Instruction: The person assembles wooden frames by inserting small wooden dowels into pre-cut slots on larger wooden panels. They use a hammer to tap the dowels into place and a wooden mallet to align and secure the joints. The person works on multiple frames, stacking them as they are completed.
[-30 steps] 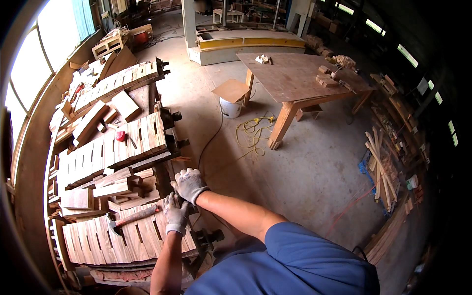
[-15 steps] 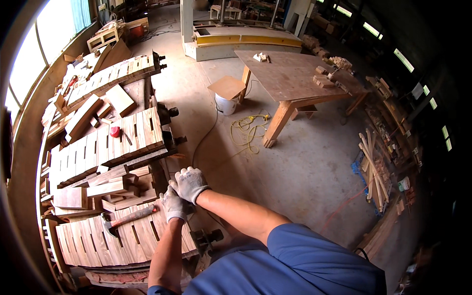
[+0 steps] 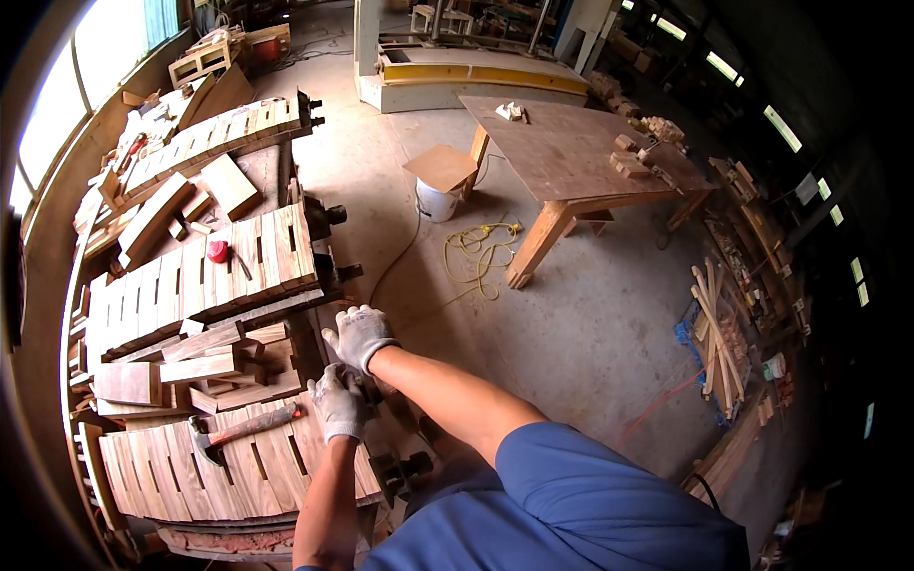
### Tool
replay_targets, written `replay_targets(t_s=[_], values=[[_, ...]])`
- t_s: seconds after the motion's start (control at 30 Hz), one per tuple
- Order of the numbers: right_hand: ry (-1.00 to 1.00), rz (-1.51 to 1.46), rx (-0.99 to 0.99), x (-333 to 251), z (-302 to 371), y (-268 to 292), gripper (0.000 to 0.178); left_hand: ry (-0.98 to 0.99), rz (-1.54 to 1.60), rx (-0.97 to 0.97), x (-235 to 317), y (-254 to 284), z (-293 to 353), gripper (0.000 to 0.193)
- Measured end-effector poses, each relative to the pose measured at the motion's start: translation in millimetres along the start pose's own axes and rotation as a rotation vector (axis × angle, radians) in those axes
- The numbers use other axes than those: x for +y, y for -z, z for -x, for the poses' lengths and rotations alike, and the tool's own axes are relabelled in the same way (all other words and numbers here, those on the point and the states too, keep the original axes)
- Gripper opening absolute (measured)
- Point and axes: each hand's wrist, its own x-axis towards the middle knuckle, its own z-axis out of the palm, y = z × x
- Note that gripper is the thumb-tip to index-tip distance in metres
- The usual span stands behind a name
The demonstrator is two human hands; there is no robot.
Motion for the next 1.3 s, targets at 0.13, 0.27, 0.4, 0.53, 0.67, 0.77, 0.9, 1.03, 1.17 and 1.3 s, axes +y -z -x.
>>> replay_targets(t_s=[0.13,0.27,0.4,0.53,0.67,0.77,0.9,1.03,1.17,1.3], values=[[-0.011,0.04,-0.051,-1,-5,2,0.056,-0.01,-0.002,0.004,-8,-6,0,0.021],[-0.001,0.054,-0.051,10,-13,-9,0.057,-0.024,0.005,0.034,-8,-10,1,0.023],[-0.003,0.124,-0.079,9,-21,-12,0.057,0.017,0.048,-0.008,-8,-6,-2,0.023],[-0.004,0.136,-0.097,10,-34,-6,0.059,0.045,0.041,-0.017,-7,-8,-3,0.024],[-0.029,0.148,-0.115,5,-40,2,0.061,0.058,0.045,-0.009,-4,-7,-3,0.025],[-0.05,0.155,-0.13,4,-41,4,0.062,0.06,0.074,-0.033,1,-1,-2,0.025],[-0.116,0.171,-0.158,-7,-36,20,0.064,0.085,0.083,-0.074,6,7,-3,0.025],[-0.206,0.179,-0.275,-22,-40,43,0.067,0.109,0.078,-0.175,19,27,-11,0.026],[-0.187,0.164,-0.223,-11,-41,31,0.067,0.129,0.031,-0.235,26,32,-14,0.026],[-0.2,0.164,-0.253,-16,-43,36,0.066,0.064,0.062,-0.16,12,20,-12,0.025]])
